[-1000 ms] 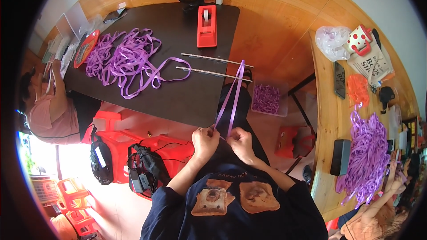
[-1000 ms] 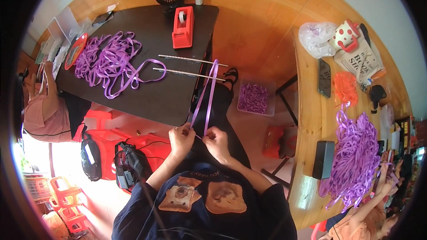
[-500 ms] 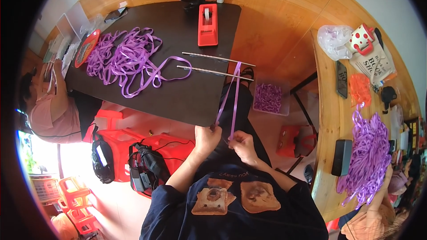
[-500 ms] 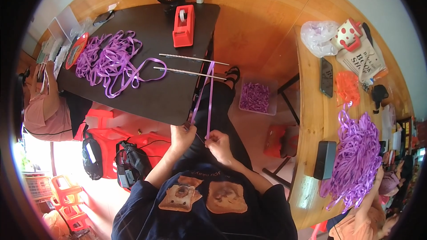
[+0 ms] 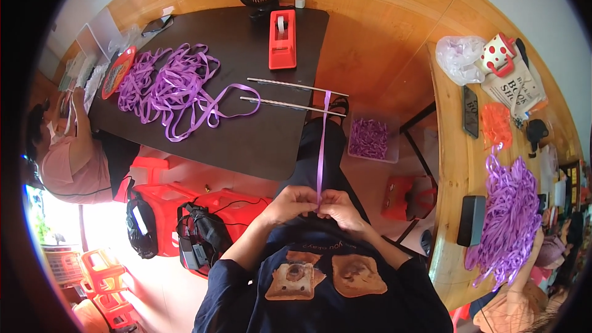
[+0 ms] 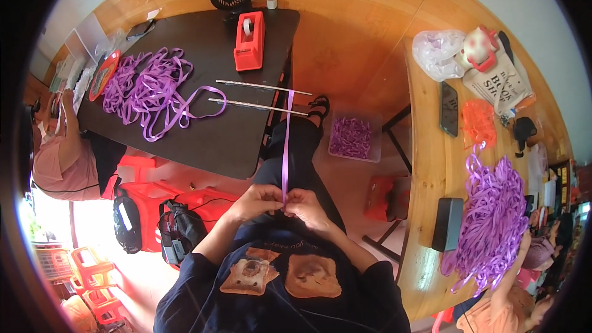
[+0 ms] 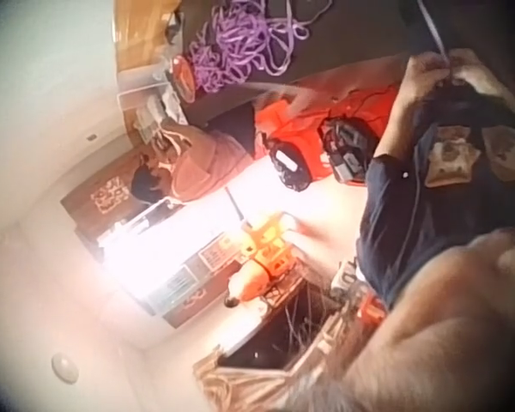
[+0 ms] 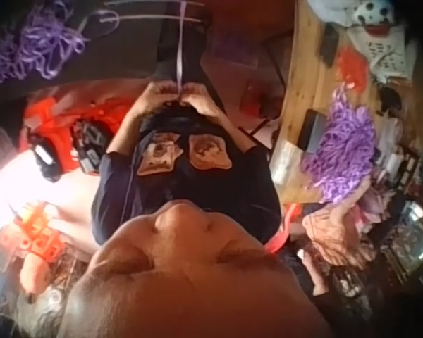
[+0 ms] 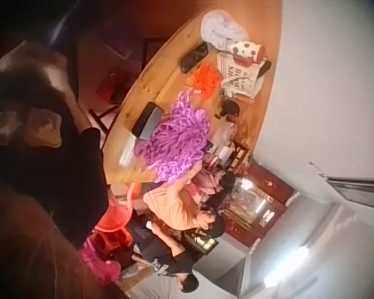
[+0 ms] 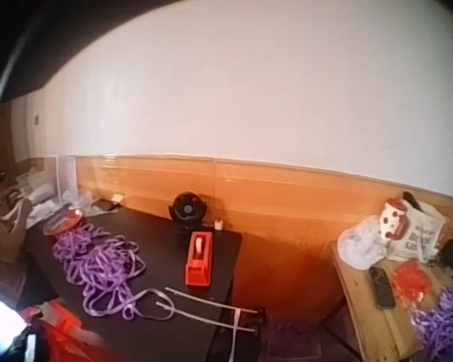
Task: Wrapping purple ribbon around metal rods to create a decorative item.
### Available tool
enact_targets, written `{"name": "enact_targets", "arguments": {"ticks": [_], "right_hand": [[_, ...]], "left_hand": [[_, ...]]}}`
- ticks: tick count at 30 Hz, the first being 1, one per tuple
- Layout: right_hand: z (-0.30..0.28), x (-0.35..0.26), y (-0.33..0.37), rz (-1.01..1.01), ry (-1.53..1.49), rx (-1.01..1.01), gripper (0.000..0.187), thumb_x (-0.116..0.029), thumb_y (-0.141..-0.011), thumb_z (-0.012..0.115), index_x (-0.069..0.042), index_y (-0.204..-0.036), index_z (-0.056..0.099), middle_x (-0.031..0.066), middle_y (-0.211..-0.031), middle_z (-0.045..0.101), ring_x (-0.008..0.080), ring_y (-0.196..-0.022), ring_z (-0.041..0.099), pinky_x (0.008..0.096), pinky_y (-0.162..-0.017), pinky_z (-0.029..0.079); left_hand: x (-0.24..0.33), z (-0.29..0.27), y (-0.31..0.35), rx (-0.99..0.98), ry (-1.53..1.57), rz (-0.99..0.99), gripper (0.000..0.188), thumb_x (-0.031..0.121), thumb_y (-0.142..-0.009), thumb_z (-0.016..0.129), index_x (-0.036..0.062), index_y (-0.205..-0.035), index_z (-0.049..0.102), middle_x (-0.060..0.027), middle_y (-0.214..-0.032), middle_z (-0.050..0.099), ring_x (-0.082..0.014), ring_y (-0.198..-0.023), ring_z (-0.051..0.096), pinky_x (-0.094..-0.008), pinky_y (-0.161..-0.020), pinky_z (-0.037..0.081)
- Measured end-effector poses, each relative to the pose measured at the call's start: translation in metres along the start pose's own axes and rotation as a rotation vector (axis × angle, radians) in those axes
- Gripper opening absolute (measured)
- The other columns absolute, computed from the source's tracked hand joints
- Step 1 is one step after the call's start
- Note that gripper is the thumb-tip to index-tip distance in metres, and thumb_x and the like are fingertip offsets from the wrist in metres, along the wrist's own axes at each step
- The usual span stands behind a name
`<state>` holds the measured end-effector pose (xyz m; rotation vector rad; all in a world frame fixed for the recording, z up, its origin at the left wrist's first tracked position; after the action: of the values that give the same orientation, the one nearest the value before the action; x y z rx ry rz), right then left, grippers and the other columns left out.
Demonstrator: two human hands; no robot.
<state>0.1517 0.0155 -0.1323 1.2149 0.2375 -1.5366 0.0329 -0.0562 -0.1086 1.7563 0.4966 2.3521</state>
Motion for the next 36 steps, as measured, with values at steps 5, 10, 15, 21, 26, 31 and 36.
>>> {"name": "enact_targets", "arguments": {"ticks": [5, 10, 15, 21, 26, 31, 36], "right_hand": [[-0.009, 0.005, 0.000, 0.109, 0.083, 0.003, 0.009, -0.002, -0.075, 0.067, -0.007, -0.081, 0.061, 0.0006, -0.068, 0.062, 0.0086, -0.061, 0.058, 0.0201, -0.056, 0.042], [-0.015, 0.006, 0.001, 0.118, 0.125, -0.002, 0.010, -0.006, -0.073, 0.067, -0.008, -0.081, 0.061, 0.0008, -0.069, 0.062, 0.0083, -0.062, 0.060, 0.0185, -0.055, 0.042], [-0.015, 0.002, 0.001, 0.135, 0.090, -0.003, 0.012, 0.000, -0.072, 0.066, -0.007, -0.081, 0.061, 0.0007, -0.071, 0.063, 0.0081, -0.062, 0.058, 0.0185, -0.058, 0.043], [-0.023, -0.007, 0.002, 0.133, 0.049, -0.012, 0.016, 0.001, -0.072, 0.064, -0.004, -0.087, 0.060, 0.0024, -0.073, 0.063, 0.0093, -0.063, 0.059, 0.0197, -0.057, 0.045], [-0.072, -0.018, 0.005, -0.066, 0.169, 0.086, 0.023, 0.006, -0.068, 0.061, 0.000, -0.090, 0.061, 0.0024, -0.069, 0.061, 0.0096, -0.062, 0.059, 0.0205, -0.057, 0.047], [-0.133, -0.037, 0.019, -0.161, 0.625, 0.408, 0.024, -0.002, -0.063, 0.065, -0.001, -0.086, 0.063, 0.0077, -0.069, 0.060, 0.0171, -0.059, 0.059, 0.0300, -0.058, 0.046], [-0.179, -0.047, 0.043, -0.149, 1.161, 0.850, 0.027, -0.009, -0.061, 0.068, -0.005, -0.088, 0.063, 0.0150, -0.073, 0.062, 0.0312, -0.071, 0.062, 0.0400, -0.063, 0.047]], "left_hand": [[-0.006, 0.008, -0.007, -0.130, -0.034, -0.079, 0.009, 0.007, -0.085, 0.065, 0.0009, -0.092, 0.065, -0.0013, -0.079, 0.063, -0.0056, -0.065, 0.056, -0.0183, -0.053, 0.043], [-0.001, 0.014, -0.011, -0.164, 0.037, -0.071, 0.008, 0.006, -0.084, 0.066, 0.0004, -0.090, 0.065, -0.0027, -0.079, 0.064, -0.0056, -0.061, 0.055, -0.0175, -0.051, 0.042], [-0.010, 0.011, -0.012, -0.173, 0.083, -0.115, 0.007, 0.006, -0.083, 0.067, 0.0004, -0.088, 0.067, -0.0034, -0.081, 0.066, -0.0056, -0.061, 0.056, -0.0168, -0.051, 0.041], [0.011, 0.018, -0.022, 0.016, 0.096, 0.035, 0.008, 0.007, -0.083, 0.069, -0.0006, -0.083, 0.068, -0.0041, -0.074, 0.066, -0.0050, -0.057, 0.055, -0.0162, -0.048, 0.040], [0.041, 0.029, -0.062, 0.125, 0.275, 0.071, 0.008, 0.008, -0.084, 0.067, -0.0001, -0.088, 0.068, -0.0059, -0.078, 0.066, -0.0075, -0.060, 0.057, -0.0173, -0.050, 0.039], [0.058, 0.041, -0.117, 0.105, 0.430, 0.141, 0.009, 0.011, -0.088, 0.063, 0.0027, -0.089, 0.067, -0.0042, -0.080, 0.066, -0.0096, -0.063, 0.059, -0.0207, -0.053, 0.040], [0.081, 0.054, -0.156, 0.016, 0.611, 0.202, 0.006, 0.010, -0.088, 0.063, 0.0054, -0.088, 0.067, -0.0041, -0.084, 0.067, -0.0115, -0.066, 0.060, -0.0221, -0.058, 0.042]]}}
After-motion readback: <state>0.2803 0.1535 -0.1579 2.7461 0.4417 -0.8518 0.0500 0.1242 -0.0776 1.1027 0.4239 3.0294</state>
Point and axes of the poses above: each hand's wrist, its own y-axis away from the middle knuckle, its own z-axis out of the palm, x = y × z, the point moved 6 cm from there along -y, towards the middle knuckle
